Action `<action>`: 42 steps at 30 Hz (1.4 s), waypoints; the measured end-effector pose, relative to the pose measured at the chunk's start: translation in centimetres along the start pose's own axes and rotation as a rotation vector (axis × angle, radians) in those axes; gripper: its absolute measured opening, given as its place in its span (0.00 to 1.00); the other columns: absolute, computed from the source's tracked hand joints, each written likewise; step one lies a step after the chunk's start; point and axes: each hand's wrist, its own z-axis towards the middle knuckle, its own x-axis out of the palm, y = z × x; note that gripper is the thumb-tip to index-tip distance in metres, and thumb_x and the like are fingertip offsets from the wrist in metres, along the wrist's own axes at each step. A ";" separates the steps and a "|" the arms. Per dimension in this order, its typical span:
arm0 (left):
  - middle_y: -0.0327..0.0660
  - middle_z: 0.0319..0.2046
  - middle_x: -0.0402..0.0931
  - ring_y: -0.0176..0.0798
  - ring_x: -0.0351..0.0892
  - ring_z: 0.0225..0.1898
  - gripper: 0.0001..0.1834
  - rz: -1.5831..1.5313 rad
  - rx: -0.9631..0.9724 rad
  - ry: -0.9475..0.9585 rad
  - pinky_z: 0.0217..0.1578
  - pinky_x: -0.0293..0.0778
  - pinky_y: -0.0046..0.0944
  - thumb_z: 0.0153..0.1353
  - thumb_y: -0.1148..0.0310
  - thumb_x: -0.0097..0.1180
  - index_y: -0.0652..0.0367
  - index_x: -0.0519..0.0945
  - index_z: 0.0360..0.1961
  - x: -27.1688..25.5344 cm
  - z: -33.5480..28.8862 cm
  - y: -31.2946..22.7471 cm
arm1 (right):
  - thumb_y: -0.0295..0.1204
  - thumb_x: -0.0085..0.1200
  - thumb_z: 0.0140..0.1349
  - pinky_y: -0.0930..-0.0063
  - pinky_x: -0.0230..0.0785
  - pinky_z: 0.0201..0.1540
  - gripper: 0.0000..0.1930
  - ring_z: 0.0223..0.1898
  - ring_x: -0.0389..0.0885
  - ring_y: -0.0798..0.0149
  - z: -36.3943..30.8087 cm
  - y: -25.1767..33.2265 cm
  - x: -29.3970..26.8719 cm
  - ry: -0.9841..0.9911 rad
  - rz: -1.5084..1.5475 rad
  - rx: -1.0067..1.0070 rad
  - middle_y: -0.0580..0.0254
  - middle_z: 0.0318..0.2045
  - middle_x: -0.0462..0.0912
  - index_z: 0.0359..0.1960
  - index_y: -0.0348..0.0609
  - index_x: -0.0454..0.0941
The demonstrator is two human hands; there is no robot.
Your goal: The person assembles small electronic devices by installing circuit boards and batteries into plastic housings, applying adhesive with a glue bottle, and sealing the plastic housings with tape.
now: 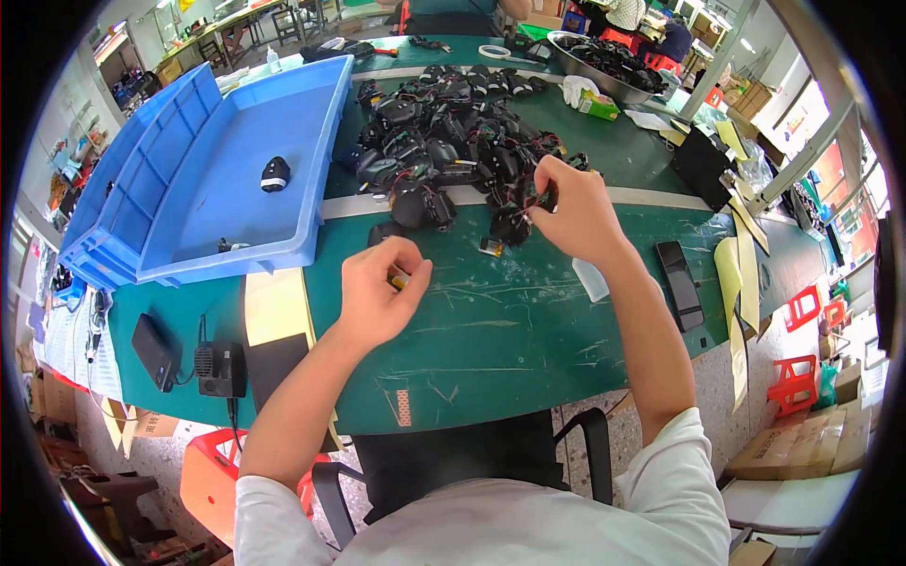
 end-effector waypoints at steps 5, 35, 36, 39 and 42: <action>0.43 0.44 0.77 0.34 0.78 0.40 0.23 -0.564 -0.325 0.187 0.41 0.74 0.34 0.60 0.72 0.58 0.58 0.69 0.57 2.1 0.6 -2.7 | 0.17 0.62 0.48 0.79 0.65 0.27 0.14 0.25 0.73 0.76 -2.7 -0.1 0.4 0.303 0.738 -0.028 0.68 0.23 0.74 0.31 0.41 0.69; 0.53 0.52 0.75 0.56 0.67 0.63 0.13 -1.496 -0.586 0.098 0.60 0.67 0.53 0.72 0.72 0.42 0.51 0.59 0.54 3.4 -1.9 -0.5 | 0.16 0.58 0.51 0.74 0.77 0.38 0.21 0.38 0.80 0.65 -7.7 2.4 7.4 0.362 0.925 0.076 0.59 0.39 0.79 0.48 0.38 0.70; 0.53 0.52 0.75 0.56 0.67 0.63 0.13 -1.500 -0.584 0.100 0.60 0.67 0.53 0.72 0.72 0.42 0.51 0.59 0.54 3.5 -1.8 -0.6 | 0.16 0.59 0.54 0.74 0.78 0.42 0.23 0.41 0.81 0.66 -7.8 2.7 7.3 0.447 1.139 0.124 0.59 0.42 0.79 0.53 0.37 0.69; 0.54 0.51 0.76 0.56 0.62 0.67 0.13 -1.505 -0.613 0.085 0.62 0.64 0.54 0.72 0.73 0.41 0.50 0.59 0.54 3.6 -1.9 -1.0 | 0.15 0.57 0.58 0.74 0.77 0.44 0.23 0.43 0.82 0.66 -7.7 2.4 7.1 0.508 1.081 0.040 0.57 0.44 0.80 0.56 0.34 0.69; 0.54 0.51 0.76 0.53 0.69 0.62 0.12 -1.457 -0.613 0.027 0.59 0.69 0.50 0.72 0.72 0.41 0.52 0.59 0.53 4.0 -2.1 -1.4 | 0.15 0.57 0.58 0.75 0.77 0.38 0.18 0.38 0.83 0.66 -7.5 2.8 7.0 0.534 0.996 0.064 0.57 0.37 0.81 0.52 0.32 0.73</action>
